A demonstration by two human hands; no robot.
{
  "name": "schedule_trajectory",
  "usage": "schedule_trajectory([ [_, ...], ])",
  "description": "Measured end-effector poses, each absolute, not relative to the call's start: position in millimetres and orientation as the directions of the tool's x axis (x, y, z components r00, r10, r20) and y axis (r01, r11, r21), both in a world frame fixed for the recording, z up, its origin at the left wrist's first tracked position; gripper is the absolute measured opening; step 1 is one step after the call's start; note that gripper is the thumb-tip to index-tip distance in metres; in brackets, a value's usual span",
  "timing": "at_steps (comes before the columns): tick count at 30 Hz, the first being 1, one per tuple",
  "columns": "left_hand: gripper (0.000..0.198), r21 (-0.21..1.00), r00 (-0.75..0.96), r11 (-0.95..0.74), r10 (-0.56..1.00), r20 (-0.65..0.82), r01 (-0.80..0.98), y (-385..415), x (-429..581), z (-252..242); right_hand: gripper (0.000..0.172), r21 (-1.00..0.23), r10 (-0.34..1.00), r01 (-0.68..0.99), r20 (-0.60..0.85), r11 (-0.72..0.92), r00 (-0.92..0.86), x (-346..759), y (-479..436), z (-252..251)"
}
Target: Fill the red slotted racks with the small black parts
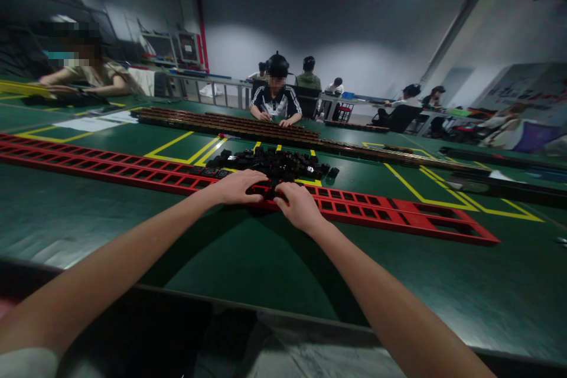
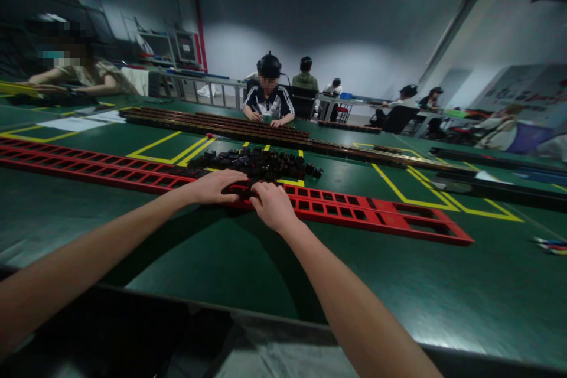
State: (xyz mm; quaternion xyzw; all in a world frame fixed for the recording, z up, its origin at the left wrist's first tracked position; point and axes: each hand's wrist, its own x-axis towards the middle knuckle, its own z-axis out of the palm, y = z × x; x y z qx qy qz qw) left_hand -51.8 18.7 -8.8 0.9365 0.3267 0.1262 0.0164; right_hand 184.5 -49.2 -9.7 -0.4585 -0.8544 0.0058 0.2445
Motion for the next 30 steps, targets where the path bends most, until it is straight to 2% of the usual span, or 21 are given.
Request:
schedule_trajectory([
  [19,0.063,0.094,0.753,-0.785,0.615,0.235,0.612,18.2,-50.4,-8.4,0.018,-0.197,0.763,0.765,0.4,0.613,-0.508,184.4,-50.8,-6.3],
  [25,0.068,0.101,0.749,-0.783,0.619,0.236,0.614,20.3,-51.7,-10.9,0.019,-0.174,0.782,0.783,0.343,0.598,-0.521,183.3,-52.5,-3.6],
  [30,0.07,0.097,0.75,-0.78,0.622,0.226,0.618,19.2,-51.7,-9.5,0.018,-0.18,0.761,0.762,0.37,0.621,-0.533,185.3,-51.9,-5.8],
])
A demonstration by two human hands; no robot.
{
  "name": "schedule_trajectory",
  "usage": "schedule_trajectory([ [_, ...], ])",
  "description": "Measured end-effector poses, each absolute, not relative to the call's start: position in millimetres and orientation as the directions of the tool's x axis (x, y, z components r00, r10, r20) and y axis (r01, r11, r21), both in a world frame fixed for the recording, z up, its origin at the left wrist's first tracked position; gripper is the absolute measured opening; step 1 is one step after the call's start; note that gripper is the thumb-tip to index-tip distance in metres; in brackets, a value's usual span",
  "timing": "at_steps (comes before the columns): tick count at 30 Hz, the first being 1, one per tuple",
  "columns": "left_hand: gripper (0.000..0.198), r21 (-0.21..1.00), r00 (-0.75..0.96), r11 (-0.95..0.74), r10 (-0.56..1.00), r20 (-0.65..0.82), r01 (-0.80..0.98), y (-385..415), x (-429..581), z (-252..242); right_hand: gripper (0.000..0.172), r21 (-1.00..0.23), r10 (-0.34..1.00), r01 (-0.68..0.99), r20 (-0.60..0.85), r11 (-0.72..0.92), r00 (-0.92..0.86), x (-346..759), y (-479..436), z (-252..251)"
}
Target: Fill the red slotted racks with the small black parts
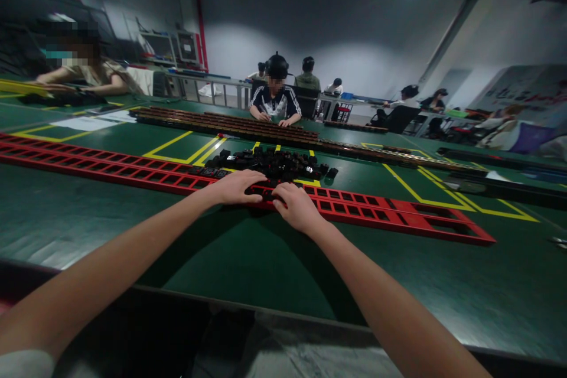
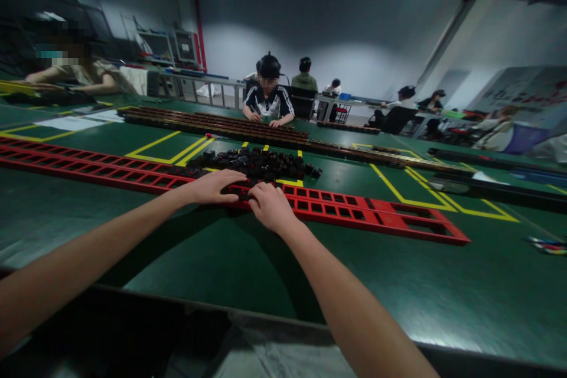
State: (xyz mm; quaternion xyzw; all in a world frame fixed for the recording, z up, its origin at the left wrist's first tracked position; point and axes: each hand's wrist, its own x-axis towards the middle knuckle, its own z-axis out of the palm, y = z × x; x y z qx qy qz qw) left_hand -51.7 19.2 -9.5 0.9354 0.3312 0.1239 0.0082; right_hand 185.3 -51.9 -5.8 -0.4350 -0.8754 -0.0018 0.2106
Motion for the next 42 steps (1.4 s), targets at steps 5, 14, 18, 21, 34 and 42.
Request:
schedule_trajectory([
  [5,0.066,0.1,0.753,-0.785,0.615,0.234,0.611,19.1,-51.2,-9.4,0.017,-0.162,0.714,0.735,0.445,0.658,-0.541,186.5,-51.6,-5.4],
  [14,0.066,0.098,0.749,-0.778,0.624,0.222,0.62,17.1,-49.4,-7.3,0.017,-0.16,0.721,0.736,0.418,0.657,-0.553,188.1,-50.0,-6.1],
  [18,0.064,0.094,0.755,-0.784,0.617,0.224,0.613,16.3,-48.1,-6.1,0.02,-0.137,0.672,0.701,0.46,0.7,-0.58,187.5,-51.6,-6.1],
  [21,0.064,0.098,0.752,-0.783,0.618,0.228,0.614,16.4,-48.2,-6.1,0.021,-0.128,0.655,0.671,0.413,0.73,-0.633,186.2,-52.2,-6.1],
  [34,0.066,0.095,0.75,-0.783,0.618,0.235,0.615,18.1,-50.4,-8.6,0.021,-0.147,0.668,0.673,0.393,0.725,-0.633,189.7,-47.8,-4.4],
  [42,0.069,0.105,0.739,-0.766,0.641,0.206,0.634,14.3,-48.8,-3.9,0.03,-0.125,0.865,0.936,0.437,0.329,-0.246,255.9,-14.6,3.0],
])
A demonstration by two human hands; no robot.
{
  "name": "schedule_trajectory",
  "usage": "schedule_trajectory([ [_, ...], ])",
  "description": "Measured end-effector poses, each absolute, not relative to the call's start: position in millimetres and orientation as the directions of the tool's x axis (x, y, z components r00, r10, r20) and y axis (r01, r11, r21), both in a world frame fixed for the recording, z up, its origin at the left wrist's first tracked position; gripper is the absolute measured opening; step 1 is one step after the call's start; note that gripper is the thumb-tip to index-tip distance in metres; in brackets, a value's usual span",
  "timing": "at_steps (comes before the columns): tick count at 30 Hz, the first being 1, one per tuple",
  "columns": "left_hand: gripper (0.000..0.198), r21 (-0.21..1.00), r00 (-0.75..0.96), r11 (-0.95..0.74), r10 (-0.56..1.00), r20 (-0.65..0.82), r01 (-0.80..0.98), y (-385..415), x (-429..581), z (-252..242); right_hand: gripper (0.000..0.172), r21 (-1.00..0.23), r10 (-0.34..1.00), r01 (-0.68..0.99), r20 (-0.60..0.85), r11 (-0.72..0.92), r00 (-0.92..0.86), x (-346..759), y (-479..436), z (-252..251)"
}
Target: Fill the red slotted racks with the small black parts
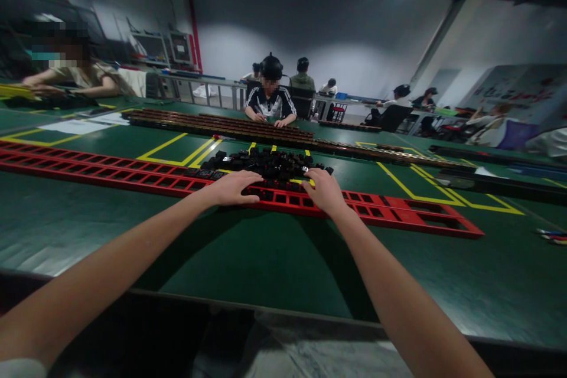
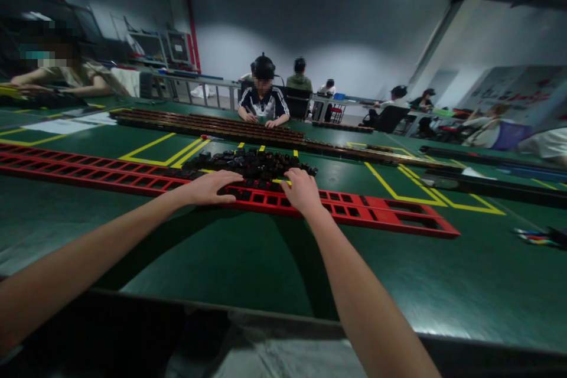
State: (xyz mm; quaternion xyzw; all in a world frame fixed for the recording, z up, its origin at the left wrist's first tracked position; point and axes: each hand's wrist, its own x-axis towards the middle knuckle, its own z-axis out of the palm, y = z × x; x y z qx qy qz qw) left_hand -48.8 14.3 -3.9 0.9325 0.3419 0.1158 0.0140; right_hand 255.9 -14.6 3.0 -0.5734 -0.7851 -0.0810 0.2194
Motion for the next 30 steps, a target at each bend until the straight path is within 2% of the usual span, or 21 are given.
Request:
schedule_trajectory([
  [5,0.067,0.119,0.746,-0.775,0.63,0.217,0.62,14.7,-48.8,-4.1,0.039,-0.131,0.935,0.975,0.331,0.177,-0.125,292.4,1.9,-1.5],
  [13,0.068,0.112,0.743,-0.771,0.634,0.213,0.627,20.1,-50.0,-9.4,0.052,-0.162,0.981,0.972,0.116,0.173,-0.156,297.2,13.6,-7.4],
  [18,0.069,0.107,0.745,-0.771,0.635,0.205,0.628,17.5,-49.2,-6.7,0.05,-0.157,0.964,0.963,0.192,0.218,-0.187,299.3,13.8,-10.3],
  [25,0.066,0.098,0.745,-0.768,0.638,0.195,0.633,12.3,-47.7,-0.5,0.049,-0.146,0.961,0.959,0.171,0.244,-0.218,299.5,15.0,-11.7],
  [30,0.066,0.099,0.737,-0.759,0.649,0.19,0.643,11.8,-46.9,-0.5,0.045,-0.102,0.95,0.97,0.245,0.221,-0.191,295.4,7.1,-7.0],
])
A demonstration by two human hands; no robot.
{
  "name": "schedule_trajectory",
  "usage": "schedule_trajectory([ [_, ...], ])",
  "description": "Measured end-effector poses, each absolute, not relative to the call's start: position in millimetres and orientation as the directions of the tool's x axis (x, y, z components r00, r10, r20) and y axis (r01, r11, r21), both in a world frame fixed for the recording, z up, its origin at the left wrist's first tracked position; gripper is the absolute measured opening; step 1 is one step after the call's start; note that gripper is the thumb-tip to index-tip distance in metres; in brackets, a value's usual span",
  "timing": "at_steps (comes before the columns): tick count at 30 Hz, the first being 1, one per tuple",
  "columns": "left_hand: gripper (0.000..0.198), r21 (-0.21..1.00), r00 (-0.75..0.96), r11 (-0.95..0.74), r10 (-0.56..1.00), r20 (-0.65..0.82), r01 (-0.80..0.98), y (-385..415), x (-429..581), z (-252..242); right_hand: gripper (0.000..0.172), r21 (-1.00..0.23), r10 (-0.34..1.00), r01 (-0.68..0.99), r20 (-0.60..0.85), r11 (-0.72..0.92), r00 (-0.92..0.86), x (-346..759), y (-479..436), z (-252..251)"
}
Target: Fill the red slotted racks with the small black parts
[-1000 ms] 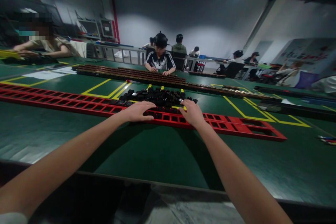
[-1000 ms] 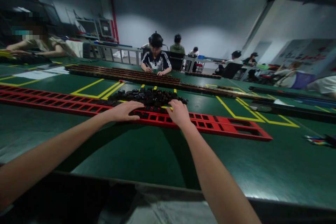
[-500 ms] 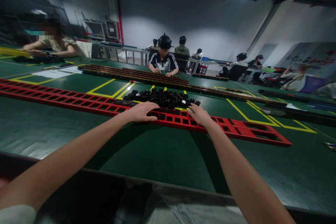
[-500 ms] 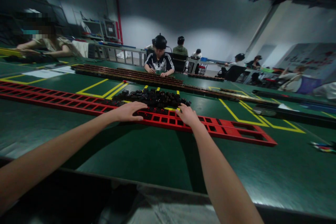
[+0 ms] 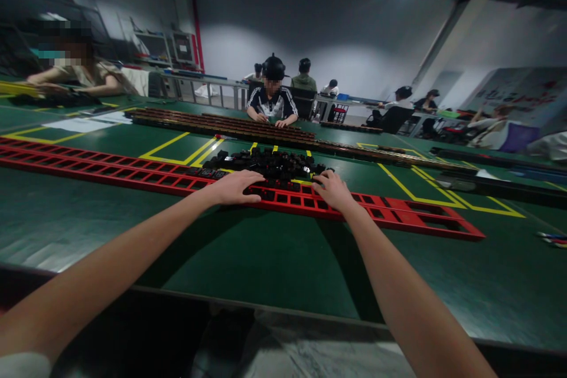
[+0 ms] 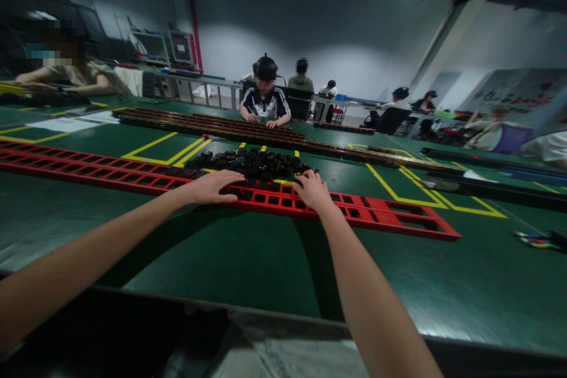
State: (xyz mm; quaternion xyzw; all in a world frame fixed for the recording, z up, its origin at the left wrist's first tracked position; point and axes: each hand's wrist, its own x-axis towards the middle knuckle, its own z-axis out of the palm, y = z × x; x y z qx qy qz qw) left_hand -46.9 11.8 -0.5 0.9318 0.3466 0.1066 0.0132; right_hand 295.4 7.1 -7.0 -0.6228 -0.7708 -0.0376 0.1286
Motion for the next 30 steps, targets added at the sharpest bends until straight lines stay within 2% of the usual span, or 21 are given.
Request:
schedule_trajectory([
  [3,0.068,0.106,0.733,-0.753,0.657,0.179,0.649,11.7,-46.9,-0.7,0.044,-0.097,0.952,0.966,0.223,0.238,-0.211,295.9,8.0,-8.6],
  [7,0.068,0.118,0.731,-0.752,0.659,0.177,0.649,11.5,-47.2,-0.7,0.043,-0.162,0.955,0.951,0.182,0.263,-0.233,299.1,14.0,-13.3],
  [20,0.071,0.122,0.732,-0.756,0.654,0.189,0.643,14.4,-49.6,-4.1,0.027,-0.291,0.853,0.885,0.486,0.363,-0.19,303.2,15.3,-16.9],
  [30,0.07,0.113,0.733,-0.756,0.653,0.189,0.645,14.1,-49.4,-3.8,0.018,-0.298,0.824,0.882,0.544,0.366,-0.159,303.2,11.3,-13.7],
])
